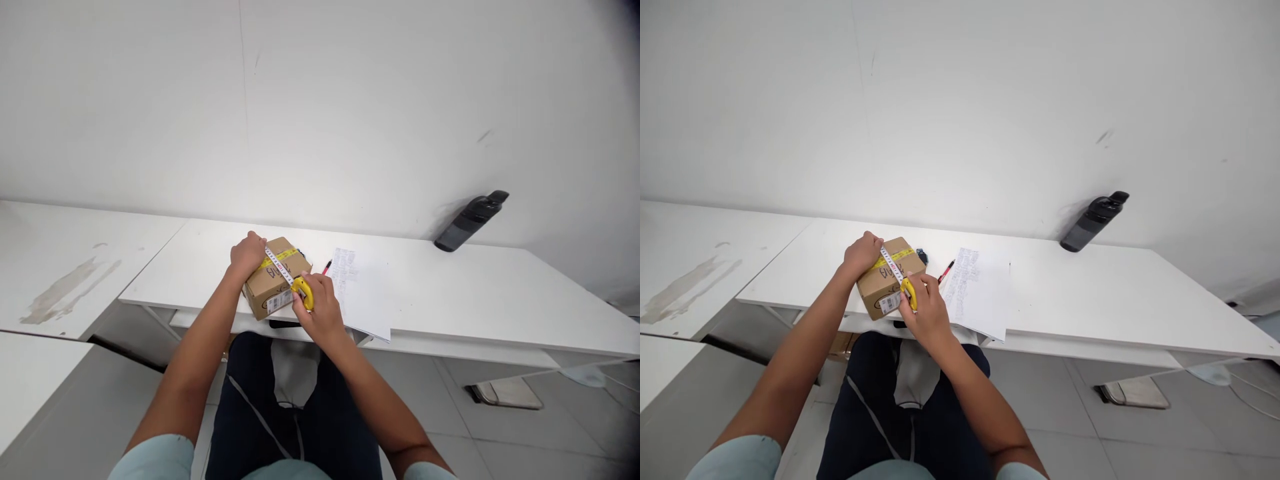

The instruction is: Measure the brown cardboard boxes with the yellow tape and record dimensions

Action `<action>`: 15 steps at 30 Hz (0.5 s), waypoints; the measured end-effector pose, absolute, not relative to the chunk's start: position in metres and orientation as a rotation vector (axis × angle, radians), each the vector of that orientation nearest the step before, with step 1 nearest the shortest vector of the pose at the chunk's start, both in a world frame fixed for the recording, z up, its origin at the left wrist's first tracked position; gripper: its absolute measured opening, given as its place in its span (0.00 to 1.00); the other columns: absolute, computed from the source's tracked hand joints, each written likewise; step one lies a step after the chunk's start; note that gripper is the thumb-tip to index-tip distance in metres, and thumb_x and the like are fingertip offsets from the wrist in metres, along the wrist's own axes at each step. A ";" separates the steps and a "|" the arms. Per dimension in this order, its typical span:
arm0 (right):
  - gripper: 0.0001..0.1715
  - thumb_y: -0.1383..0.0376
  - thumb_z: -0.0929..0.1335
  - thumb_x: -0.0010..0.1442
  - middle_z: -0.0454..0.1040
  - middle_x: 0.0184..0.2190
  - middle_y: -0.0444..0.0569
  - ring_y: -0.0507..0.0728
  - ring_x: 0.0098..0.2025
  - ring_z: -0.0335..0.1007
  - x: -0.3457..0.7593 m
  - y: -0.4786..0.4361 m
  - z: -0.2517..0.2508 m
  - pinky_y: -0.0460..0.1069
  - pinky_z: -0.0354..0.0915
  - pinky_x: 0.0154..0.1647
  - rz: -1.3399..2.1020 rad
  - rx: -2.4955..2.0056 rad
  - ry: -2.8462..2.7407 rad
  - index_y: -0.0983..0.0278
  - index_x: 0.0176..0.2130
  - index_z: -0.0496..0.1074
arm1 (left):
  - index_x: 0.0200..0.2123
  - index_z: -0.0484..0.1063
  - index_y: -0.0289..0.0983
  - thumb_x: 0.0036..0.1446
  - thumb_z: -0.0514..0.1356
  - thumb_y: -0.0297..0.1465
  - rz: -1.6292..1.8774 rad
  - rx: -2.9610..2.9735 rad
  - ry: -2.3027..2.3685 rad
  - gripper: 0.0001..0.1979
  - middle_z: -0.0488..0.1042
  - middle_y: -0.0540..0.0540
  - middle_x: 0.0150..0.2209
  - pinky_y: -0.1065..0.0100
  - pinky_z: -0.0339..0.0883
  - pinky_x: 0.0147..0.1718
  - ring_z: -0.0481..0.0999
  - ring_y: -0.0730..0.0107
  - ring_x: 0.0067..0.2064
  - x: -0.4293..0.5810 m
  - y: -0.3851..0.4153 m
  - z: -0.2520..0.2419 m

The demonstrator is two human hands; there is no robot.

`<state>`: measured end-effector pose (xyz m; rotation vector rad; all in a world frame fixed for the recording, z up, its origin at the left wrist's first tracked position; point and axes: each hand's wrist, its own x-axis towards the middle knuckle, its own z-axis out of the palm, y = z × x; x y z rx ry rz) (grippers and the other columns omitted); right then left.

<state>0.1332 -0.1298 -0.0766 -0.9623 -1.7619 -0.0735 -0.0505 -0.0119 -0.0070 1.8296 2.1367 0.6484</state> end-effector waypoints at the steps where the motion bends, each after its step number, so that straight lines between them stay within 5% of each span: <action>1: 0.29 0.66 0.65 0.66 0.67 0.49 0.56 0.62 0.49 0.72 0.131 -0.128 -0.078 0.58 0.77 0.45 -0.046 -0.981 -1.776 0.56 0.64 0.58 | 0.40 0.68 0.39 0.66 0.49 0.40 0.662 1.834 2.137 0.13 0.79 0.31 0.46 0.51 0.65 0.45 0.78 0.42 0.46 -0.051 -0.011 -0.008; 8: 0.24 0.64 0.64 0.66 0.69 0.49 0.56 0.64 0.54 0.71 0.125 -0.110 -0.077 0.60 0.76 0.49 0.087 -0.997 -1.833 0.57 0.61 0.61 | 0.37 0.70 0.41 0.64 0.52 0.38 0.726 1.832 2.123 0.10 0.80 0.36 0.44 0.55 0.66 0.43 0.78 0.46 0.46 -0.052 -0.008 -0.012; 15: 0.30 0.60 0.65 0.67 0.69 0.55 0.58 0.64 0.59 0.70 0.132 -0.124 -0.069 0.61 0.73 0.55 0.177 -1.036 -1.870 0.58 0.66 0.56 | 0.39 0.70 0.40 0.65 0.52 0.39 0.725 1.852 2.148 0.11 0.79 0.35 0.42 0.54 0.66 0.44 0.78 0.45 0.45 -0.050 -0.009 -0.010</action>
